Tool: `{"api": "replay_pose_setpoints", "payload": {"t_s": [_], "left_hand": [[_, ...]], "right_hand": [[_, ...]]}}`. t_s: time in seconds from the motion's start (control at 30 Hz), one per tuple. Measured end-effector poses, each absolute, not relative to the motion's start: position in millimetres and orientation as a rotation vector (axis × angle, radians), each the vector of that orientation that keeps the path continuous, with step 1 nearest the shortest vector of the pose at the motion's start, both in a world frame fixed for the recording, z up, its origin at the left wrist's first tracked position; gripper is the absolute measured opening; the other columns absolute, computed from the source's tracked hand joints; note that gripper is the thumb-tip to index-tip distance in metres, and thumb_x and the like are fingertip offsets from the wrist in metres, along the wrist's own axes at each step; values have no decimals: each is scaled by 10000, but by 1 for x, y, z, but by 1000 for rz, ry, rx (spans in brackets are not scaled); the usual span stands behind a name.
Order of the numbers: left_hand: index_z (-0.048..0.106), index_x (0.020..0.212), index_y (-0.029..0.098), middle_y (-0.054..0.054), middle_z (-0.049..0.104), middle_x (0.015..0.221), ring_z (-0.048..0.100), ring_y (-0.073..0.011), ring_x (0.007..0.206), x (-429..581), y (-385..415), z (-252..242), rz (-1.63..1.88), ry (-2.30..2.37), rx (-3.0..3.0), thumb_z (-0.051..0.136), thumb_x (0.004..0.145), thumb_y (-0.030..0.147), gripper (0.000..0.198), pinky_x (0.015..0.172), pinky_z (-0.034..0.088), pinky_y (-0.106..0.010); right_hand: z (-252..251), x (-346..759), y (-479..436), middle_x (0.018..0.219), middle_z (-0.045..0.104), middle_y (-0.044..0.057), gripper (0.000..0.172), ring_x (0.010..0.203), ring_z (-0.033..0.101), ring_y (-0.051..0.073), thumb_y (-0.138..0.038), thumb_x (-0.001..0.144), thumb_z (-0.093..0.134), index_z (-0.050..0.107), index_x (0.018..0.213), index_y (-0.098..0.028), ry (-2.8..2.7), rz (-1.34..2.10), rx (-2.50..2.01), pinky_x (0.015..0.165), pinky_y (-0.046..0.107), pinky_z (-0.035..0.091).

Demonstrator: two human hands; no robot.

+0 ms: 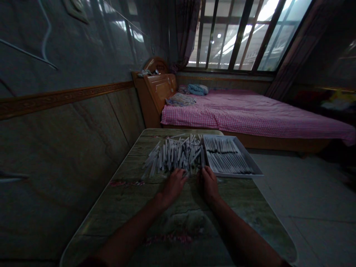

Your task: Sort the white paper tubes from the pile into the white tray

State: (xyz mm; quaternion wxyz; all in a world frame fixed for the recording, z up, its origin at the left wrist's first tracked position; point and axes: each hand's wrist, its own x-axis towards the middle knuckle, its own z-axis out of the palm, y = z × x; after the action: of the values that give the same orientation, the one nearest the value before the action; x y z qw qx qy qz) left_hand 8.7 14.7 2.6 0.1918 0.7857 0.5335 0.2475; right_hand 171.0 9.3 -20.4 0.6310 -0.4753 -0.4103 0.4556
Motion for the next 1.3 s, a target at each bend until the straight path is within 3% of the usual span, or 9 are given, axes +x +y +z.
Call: {"api": "replay_pose_setpoints", "payload": {"t_s": [0.23,0.37,0.5,0.6,0.7,1.1,1.3], "left_hand": [[616,1058,179,-131,631,1137,668,-230,948,28,18,10,304,1718,2357,457,926,168,207,778,487,-304],[604,1010,182,-116,671,1085,662,-230,978,17,18,6,530,1650,2225,475,916,170,160,817,479,-312],[603,942,204,-56,707,927,676,-198,861,-12,22,-1,911,1507,1817,553,859,227,100,772,497,-300],[599,873,201,-18,680,794,665,-183,706,-33,27,-7,1150,1363,1428,651,763,389,224,633,510,-279],[590,832,198,11,648,709,646,-167,649,-44,31,-9,1294,1260,1205,733,656,487,367,614,516,-276],[612,804,163,5,690,664,644,-136,597,-48,32,-13,1302,1117,1002,859,505,465,491,634,533,-273],[628,808,164,-2,695,696,675,-162,656,-48,31,-10,1296,1125,988,856,519,472,480,662,548,-296]], "right_hand": [[-11,164,6,601,516,-54,359,505,430,106,-547,722,701,629,815,-207,-862,1230,-1030,468,224,344],[-12,167,6,627,580,-41,395,527,480,125,-496,719,696,683,983,-203,-888,1206,-1046,499,241,377],[-16,172,8,845,720,34,339,795,622,208,-434,745,659,740,970,-195,-1061,1033,-1147,691,292,479],[-17,173,9,915,743,57,324,909,643,249,-455,768,619,751,904,-192,-1148,957,-1197,804,338,494],[-18,171,9,871,742,55,327,879,656,253,-476,781,604,742,878,-196,-1190,908,-1229,805,353,502],[-20,170,8,856,745,69,328,856,663,263,-464,785,594,737,874,-182,-1240,846,-1280,794,365,511],[-20,170,7,847,749,67,308,850,660,260,-443,787,588,746,860,-188,-1258,787,-1302,783,357,513]]}}
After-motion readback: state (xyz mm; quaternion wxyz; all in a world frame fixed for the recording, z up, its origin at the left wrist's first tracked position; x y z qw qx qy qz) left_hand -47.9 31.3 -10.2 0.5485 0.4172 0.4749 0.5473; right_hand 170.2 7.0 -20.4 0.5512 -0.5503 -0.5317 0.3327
